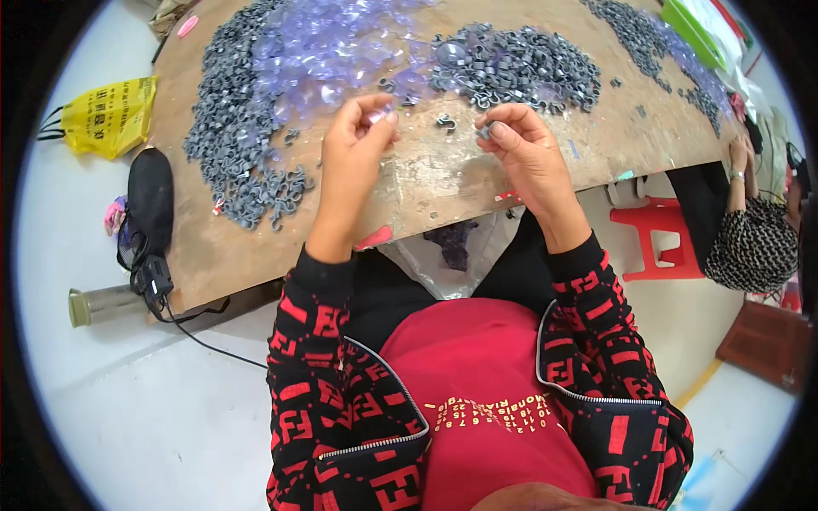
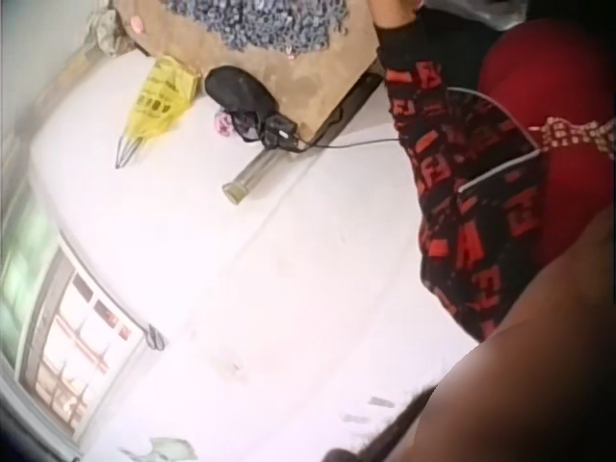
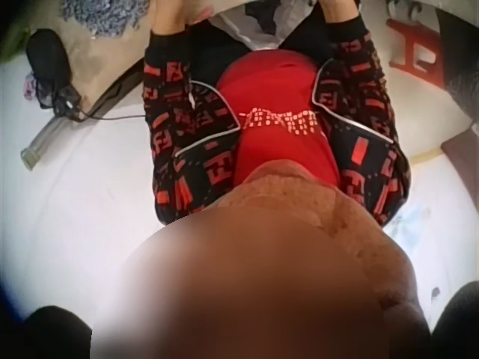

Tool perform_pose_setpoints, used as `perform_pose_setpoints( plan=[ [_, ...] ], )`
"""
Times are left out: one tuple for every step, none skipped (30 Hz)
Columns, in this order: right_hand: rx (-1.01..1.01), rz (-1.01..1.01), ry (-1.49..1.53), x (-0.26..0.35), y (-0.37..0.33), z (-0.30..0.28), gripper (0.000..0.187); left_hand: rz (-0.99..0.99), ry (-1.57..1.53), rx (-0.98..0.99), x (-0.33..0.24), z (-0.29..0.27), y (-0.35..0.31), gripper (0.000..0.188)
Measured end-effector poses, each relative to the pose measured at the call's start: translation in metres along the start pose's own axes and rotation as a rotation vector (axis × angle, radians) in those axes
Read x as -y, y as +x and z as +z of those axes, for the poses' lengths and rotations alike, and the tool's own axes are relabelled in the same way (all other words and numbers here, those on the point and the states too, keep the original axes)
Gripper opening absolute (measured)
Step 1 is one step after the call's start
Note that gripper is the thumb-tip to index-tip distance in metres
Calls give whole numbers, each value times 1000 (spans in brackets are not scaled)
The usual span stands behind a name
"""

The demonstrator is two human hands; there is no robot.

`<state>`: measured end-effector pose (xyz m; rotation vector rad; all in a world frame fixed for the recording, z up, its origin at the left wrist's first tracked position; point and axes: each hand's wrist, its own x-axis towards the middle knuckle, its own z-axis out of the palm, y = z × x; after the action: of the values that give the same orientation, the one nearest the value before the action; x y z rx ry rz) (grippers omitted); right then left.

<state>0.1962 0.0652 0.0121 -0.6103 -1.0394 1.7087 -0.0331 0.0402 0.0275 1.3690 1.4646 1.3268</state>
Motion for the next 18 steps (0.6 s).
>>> perform_pose_setpoints(
  plan=[
    [-13, 0, -9, 2, -2, 0, 21, -107, -275, 38, -6, 7, -9, 30],
    [5, 10, 27, 3, -3, 3, 21, -125, -330, 56, -13, 14, -19, 29],
    [24, 20, 64, 4, -5, 5, 22, -129, -340, 61, -16, 21, -26, 29],
    [44, 31, 64, 5, -8, 6, 22, -187, -429, 117, -20, 25, -34, 30],
    [41, 38, 57, 6, -11, 5, 22, -246, -517, 174, -22, 30, -41, 31],
    [31, 63, 98, 6, -13, 5, 21, -284, -620, 213, -22, 35, -45, 36],
    [23, 87, 141, 5, -14, 5, 21, -286, -624, 211, -23, 40, -49, 36],
    [23, 90, 139, 5, -15, 4, 21, -271, -681, 220, -25, 44, -53, 37],
    [9, 86, 128, 4, -16, 4, 20, -254, -736, 228, -26, 47, -56, 39],
    [-7, 80, 116, 4, -17, 4, 20, -250, -783, 250, -26, 47, -58, 43],
    [-8, 82, 117, 5, -18, 7, 20, -252, -783, 250, -26, 49, -59, 43],
    [-47, 25, 28, 6, -20, 11, 20, -240, -786, 236, -26, 50, -60, 41],
    [-80, -28, -56, 7, -21, 17, 20, -229, -786, 214, -27, 49, -61, 40],
    [-76, -24, -50, 8, -22, 20, 20, -231, -780, 208, -26, 48, -62, 40],
    [-57, -31, -139, 8, -24, 23, 21, -240, -761, 183, -25, 47, -62, 37],
    [-41, -41, -232, 10, -25, 25, 23, -246, -747, 164, -25, 47, -62, 35],
    [-41, -40, -230, 11, -27, 26, 23, -247, -745, 164, -25, 47, -63, 35],
    [-11, -44, -291, 12, -29, 28, 24, -239, -730, 144, -27, 46, -64, 32]
  ],
)
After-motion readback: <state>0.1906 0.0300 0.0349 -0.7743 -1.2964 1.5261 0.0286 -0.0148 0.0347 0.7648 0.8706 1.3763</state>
